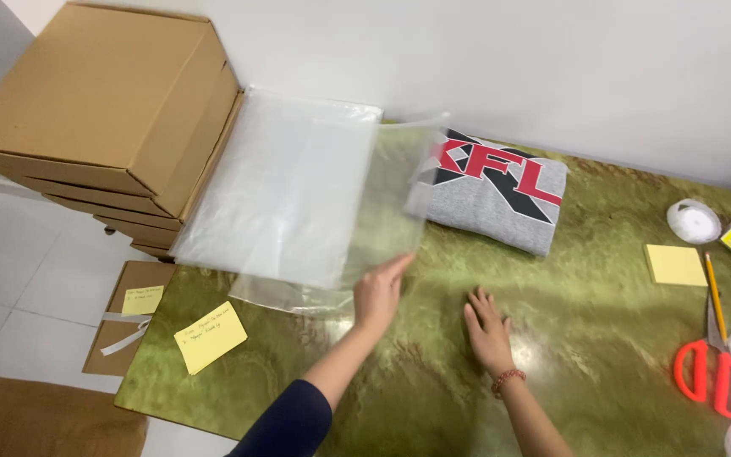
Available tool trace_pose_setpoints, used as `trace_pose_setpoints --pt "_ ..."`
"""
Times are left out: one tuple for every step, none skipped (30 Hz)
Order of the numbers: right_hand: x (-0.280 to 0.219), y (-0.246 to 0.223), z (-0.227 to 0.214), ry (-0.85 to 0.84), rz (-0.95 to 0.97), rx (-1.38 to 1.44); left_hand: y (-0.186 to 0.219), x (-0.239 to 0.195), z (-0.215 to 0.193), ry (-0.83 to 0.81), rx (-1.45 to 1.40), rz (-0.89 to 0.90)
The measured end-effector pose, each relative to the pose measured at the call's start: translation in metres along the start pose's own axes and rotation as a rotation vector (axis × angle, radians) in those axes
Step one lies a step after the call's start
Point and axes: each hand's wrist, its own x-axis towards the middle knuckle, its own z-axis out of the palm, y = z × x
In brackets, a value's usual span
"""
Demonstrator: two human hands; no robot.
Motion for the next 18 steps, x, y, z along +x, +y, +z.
trace_pose_setpoints --pt "-0.004 -0.002 -0.006 -0.017 0.04 0.211 0.015 -0.023 0.008 -0.111 -0.046 0.094" --pt "-0.014 -0.015 -0.015 -0.009 0.046 0.214 0.016 -0.045 0.012 -0.118 -0.05 0.101" --pt "-0.025 -0.028 -0.026 0.013 0.087 0.472 0.019 -0.068 0.018 -0.193 -0.085 0.247" --pt "-0.035 -0.04 -0.037 0.038 0.124 0.73 0.021 -0.09 0.024 -0.268 -0.12 0.393" --pt "-0.038 -0.04 -0.046 0.048 0.133 0.731 0.011 -0.109 0.027 -0.278 -0.127 0.398" --pt "-0.04 -0.041 -0.055 0.116 0.257 0.921 0.0 -0.128 0.03 -0.296 -0.079 0.527" --pt "-0.042 -0.042 -0.064 0.187 0.381 1.11 -0.011 -0.146 0.032 -0.311 -0.031 0.656" --pt "-0.04 -0.013 -0.068 0.199 0.386 1.111 -0.025 -0.164 0.036 -0.318 -0.039 0.662" --pt "-0.029 0.01 -0.071 0.185 0.348 1.238 -0.043 -0.173 0.037 -0.4 0.005 0.758" --pt "-0.019 0.032 -0.074 0.169 0.308 1.364 -0.06 -0.181 0.037 -0.481 0.051 0.852" --pt "-0.023 0.04 -0.084 0.177 0.307 1.369 -0.062 -0.179 0.025 -0.486 0.05 0.859" --pt "-0.027 0.049 -0.094 0.303 0.415 1.391 -0.064 -0.177 0.013 -0.521 0.07 0.785" --pt "-0.032 0.059 -0.104 0.43 0.526 1.404 -0.065 -0.178 0.004 -0.557 0.087 0.706" --pt "-0.038 0.076 -0.104 0.437 0.53 1.404 -0.068 -0.173 -0.009 -0.563 0.082 0.709" --pt "-0.042 0.091 -0.104 0.372 0.512 1.33 -0.071 -0.165 -0.02 -0.533 0.156 0.727" --pt "-0.046 0.106 -0.105 0.307 0.494 1.255 -0.074 -0.158 -0.031 -0.502 0.229 0.746" --pt "-0.046 0.124 -0.093 0.317 0.5 1.253 -0.077 -0.15 -0.044 -0.507 0.221 0.749" --pt "-0.046 0.143 -0.081 0.227 0.489 1.195 -0.081 -0.141 -0.056 -0.464 0.351 0.716"
